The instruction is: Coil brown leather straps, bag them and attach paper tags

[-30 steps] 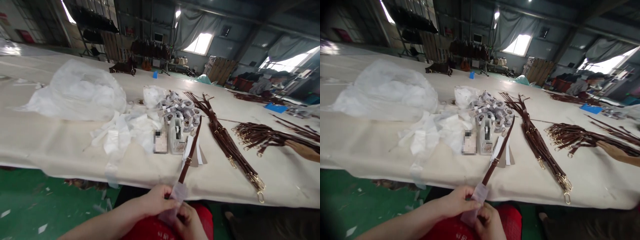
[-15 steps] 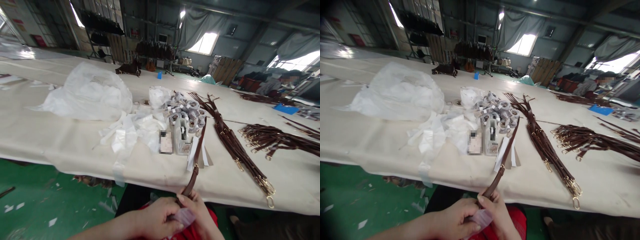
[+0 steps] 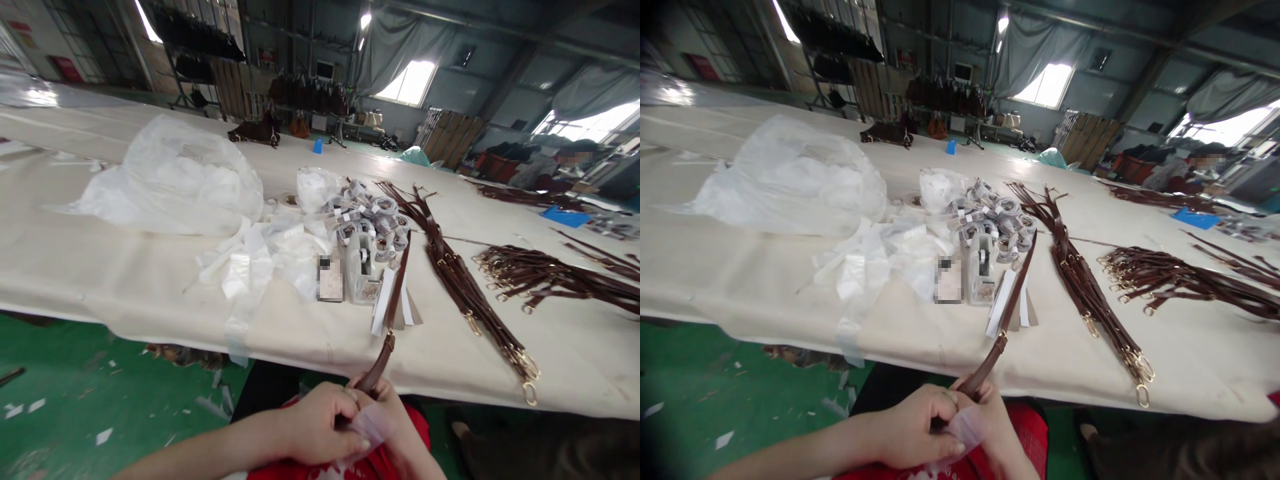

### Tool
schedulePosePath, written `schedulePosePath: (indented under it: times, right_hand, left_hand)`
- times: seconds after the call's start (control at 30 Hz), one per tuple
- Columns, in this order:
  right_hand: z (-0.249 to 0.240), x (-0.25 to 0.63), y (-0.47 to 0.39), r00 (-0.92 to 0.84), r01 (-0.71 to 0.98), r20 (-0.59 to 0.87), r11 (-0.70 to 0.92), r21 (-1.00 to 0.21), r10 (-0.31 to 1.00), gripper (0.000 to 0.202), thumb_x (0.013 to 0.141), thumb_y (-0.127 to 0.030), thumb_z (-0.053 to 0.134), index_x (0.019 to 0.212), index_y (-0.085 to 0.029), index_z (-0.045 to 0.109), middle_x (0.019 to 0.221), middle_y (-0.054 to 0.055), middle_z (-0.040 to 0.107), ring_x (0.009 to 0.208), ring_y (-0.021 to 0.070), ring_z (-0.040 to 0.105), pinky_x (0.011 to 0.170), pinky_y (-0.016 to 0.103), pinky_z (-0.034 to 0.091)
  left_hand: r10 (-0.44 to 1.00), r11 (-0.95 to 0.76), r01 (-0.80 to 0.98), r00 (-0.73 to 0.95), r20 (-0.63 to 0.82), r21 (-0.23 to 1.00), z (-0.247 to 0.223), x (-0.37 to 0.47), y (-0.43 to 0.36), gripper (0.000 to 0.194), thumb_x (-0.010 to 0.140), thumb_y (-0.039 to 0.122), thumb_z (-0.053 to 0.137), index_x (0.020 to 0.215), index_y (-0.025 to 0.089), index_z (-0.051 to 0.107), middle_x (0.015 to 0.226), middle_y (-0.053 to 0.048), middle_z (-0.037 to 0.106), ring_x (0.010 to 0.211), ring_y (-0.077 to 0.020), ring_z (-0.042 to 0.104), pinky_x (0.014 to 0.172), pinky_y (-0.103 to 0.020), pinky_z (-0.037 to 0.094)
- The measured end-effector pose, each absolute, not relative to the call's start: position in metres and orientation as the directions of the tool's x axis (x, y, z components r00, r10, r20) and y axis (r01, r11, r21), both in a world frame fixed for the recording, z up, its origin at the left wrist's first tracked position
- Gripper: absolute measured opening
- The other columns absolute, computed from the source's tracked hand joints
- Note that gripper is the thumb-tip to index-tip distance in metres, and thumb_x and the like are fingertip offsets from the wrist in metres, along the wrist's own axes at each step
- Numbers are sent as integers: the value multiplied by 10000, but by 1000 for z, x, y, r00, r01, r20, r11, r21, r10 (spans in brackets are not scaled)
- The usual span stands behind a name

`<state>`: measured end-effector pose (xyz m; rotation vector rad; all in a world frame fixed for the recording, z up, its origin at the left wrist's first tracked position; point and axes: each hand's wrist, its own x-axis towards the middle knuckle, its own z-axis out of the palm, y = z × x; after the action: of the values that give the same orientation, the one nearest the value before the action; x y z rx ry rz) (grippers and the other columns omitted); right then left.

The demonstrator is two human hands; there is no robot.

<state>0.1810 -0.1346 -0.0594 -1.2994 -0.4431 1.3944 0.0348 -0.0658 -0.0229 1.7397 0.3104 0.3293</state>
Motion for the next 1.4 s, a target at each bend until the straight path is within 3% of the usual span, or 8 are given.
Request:
schedulePosePath:
  times: [0.17, 0.37, 0.47, 0.67, 0.8, 0.9, 1.17, 1.4]
  right_hand:
    - [-56, 184, -137, 286, -541, -433, -229, -809, 855, 396, 539, -412, 926, 669, -153, 656, 485, -59, 543, 442, 59, 425, 443, 192, 347]
    - [-45, 226, -134, 329, -594, -386, -129, -794, 862, 378, 644, -430, 879, 681, -171, 607, 378, -151, 263, 341, 1, 128, 347, 159, 112]
    - [-41, 227, -137, 303, -604, -366, -120, -788, 880, 385, 647, -445, 878, 825, -157, 693, 420, -134, 332, 359, 4, 191, 365, 145, 172]
    - [-31, 197, -146, 172, -318, -331, -265, -910, 928, 327, 710, -449, 843, 861, -165, 785, 791, 67, 750, 723, 179, 658, 679, 277, 529]
    - [-12, 220, -160, 411, -92, -148, -120, -988, 899, 317, 843, -492, 704, 910, -188, 767, 807, 67, 760, 683, 182, 656, 675, 287, 541]
    - [8, 246, -173, 535, -34, -24, -7, -999, 844, 286, 893, -467, 646, 960, -202, 729, 875, 72, 770, 634, 162, 648, 650, 279, 552]
    - [58, 246, -183, 727, 10, 119, 163, -987, 676, 249, 853, -416, 708, 876, -169, 711, 777, 75, 761, 590, 154, 660, 557, 248, 575]
    - [73, 236, -186, 701, -20, 158, 241, -970, 695, 225, 814, -417, 735, 800, -193, 724, 711, 61, 689, 623, 198, 678, 423, 253, 537]
  left_hand:
    - [460, -180, 149, 886, -50, 972, -23, 34, -71, 300, 746, 290, 639, 527, 192, 458, 528, 49, 408, 521, -108, 371, 516, -245, 289]
    - [418, -273, 86, 908, 38, 958, -29, 29, -70, 495, 788, 459, 656, 487, 201, 359, 491, 56, 321, 486, -100, 310, 487, -268, 228]
    - [425, -293, 81, 903, 54, 953, -27, 30, -67, 471, 797, 473, 660, 502, 191, 425, 529, 45, 379, 520, -105, 366, 510, -258, 267]
    - [333, -296, -38, 933, 140, 954, -26, 32, -54, 326, 819, 448, 678, 649, 170, 666, 702, -12, 607, 671, -155, 570, 694, -247, 453]
    - [394, -289, -16, 909, 135, 957, -26, 24, -40, 226, 776, 426, 766, 830, 208, 784, 1137, -73, 671, 1031, -235, 643, 958, -305, 460]
    - [482, -245, 50, 873, 77, 968, -28, 18, -30, 159, 745, 356, 812, 797, 208, 789, 1264, -84, 625, 1127, -242, 621, 1015, -319, 444]
    - [504, -312, 129, 863, 49, 941, -51, 17, -26, 114, 743, 272, 824, 720, 183, 757, 1063, -49, 699, 917, -176, 668, 808, -248, 493]
    - [494, -353, 192, 869, 8, 916, -68, 16, -22, 96, 728, 265, 830, 727, 188, 773, 986, -45, 721, 880, -191, 668, 833, -271, 495]
